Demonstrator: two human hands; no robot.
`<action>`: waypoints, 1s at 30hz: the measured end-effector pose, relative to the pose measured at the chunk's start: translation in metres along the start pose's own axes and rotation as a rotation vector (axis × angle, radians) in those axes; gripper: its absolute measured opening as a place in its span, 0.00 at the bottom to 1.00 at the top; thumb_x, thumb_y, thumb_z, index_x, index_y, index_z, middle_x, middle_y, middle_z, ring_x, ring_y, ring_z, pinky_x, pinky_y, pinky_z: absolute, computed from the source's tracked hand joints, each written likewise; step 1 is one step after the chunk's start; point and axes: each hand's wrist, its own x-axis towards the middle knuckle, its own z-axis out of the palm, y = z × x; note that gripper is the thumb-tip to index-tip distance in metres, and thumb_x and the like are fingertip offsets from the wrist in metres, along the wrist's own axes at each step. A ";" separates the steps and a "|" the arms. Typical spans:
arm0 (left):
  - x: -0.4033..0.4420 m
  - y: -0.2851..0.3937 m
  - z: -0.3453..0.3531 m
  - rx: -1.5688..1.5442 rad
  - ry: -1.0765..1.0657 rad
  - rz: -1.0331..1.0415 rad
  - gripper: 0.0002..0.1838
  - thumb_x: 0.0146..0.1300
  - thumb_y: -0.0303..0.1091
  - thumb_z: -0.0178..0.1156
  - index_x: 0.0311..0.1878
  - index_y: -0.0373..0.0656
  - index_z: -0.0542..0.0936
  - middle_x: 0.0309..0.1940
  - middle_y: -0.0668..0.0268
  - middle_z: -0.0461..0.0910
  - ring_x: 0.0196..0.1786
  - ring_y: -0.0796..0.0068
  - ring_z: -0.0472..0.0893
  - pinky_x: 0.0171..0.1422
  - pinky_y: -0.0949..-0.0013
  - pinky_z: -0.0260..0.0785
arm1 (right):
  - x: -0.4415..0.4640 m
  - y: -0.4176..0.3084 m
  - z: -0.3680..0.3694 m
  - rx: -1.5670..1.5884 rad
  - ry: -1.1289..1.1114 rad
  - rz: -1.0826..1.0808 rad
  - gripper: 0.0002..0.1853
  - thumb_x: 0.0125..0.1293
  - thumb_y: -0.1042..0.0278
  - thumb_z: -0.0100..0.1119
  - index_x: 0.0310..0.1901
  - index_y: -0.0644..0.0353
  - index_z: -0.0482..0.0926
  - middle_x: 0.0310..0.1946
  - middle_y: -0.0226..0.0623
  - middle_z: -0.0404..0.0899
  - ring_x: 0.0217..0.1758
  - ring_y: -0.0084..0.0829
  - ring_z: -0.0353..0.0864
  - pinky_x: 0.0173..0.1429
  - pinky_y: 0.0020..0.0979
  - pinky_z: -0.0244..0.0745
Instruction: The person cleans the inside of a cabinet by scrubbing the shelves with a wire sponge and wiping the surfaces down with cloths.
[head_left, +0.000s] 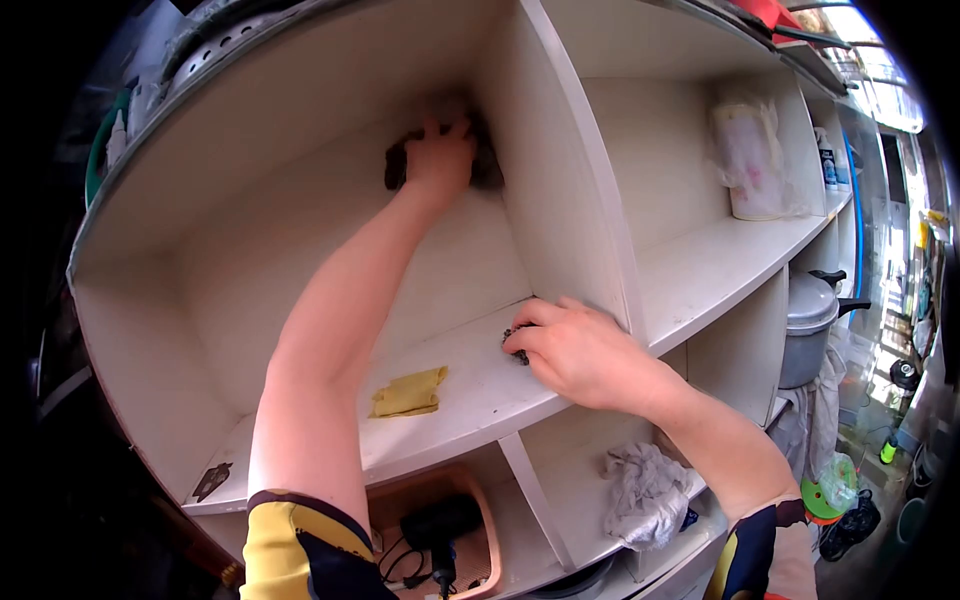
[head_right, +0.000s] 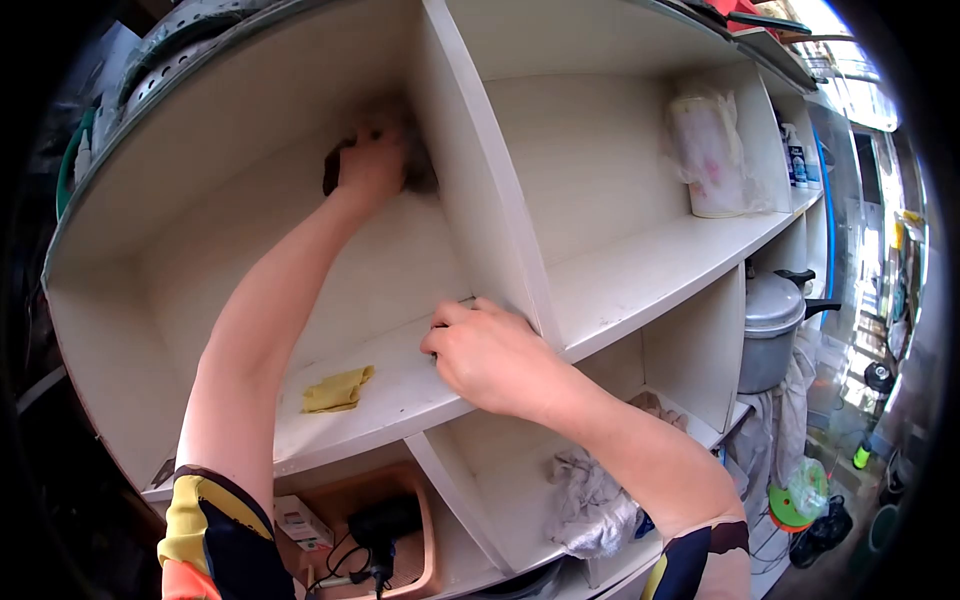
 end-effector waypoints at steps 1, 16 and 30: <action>-0.016 -0.002 0.000 0.017 -0.005 0.129 0.17 0.62 0.35 0.60 0.56 0.54 0.81 0.63 0.71 0.72 0.68 0.53 0.67 0.51 0.42 0.75 | 0.000 0.000 0.001 -0.007 -0.012 0.004 0.16 0.66 0.71 0.47 0.46 0.60 0.86 0.53 0.40 0.80 0.52 0.49 0.79 0.58 0.46 0.77; -0.019 -0.096 -0.011 0.290 0.060 -0.028 0.12 0.61 0.32 0.59 0.47 0.45 0.84 0.58 0.70 0.72 0.67 0.56 0.68 0.45 0.51 0.81 | 0.000 0.007 -0.002 0.000 -0.053 -0.013 0.17 0.66 0.73 0.47 0.49 0.59 0.85 0.55 0.40 0.79 0.55 0.46 0.78 0.63 0.43 0.73; -0.220 -0.338 -0.045 0.480 -0.333 -0.849 0.15 0.69 0.35 0.55 0.54 0.42 0.81 0.61 0.62 0.74 0.64 0.51 0.74 0.55 0.55 0.79 | 0.003 -0.002 0.000 0.000 -0.063 0.053 0.16 0.68 0.70 0.47 0.49 0.58 0.85 0.56 0.41 0.79 0.57 0.45 0.77 0.65 0.43 0.71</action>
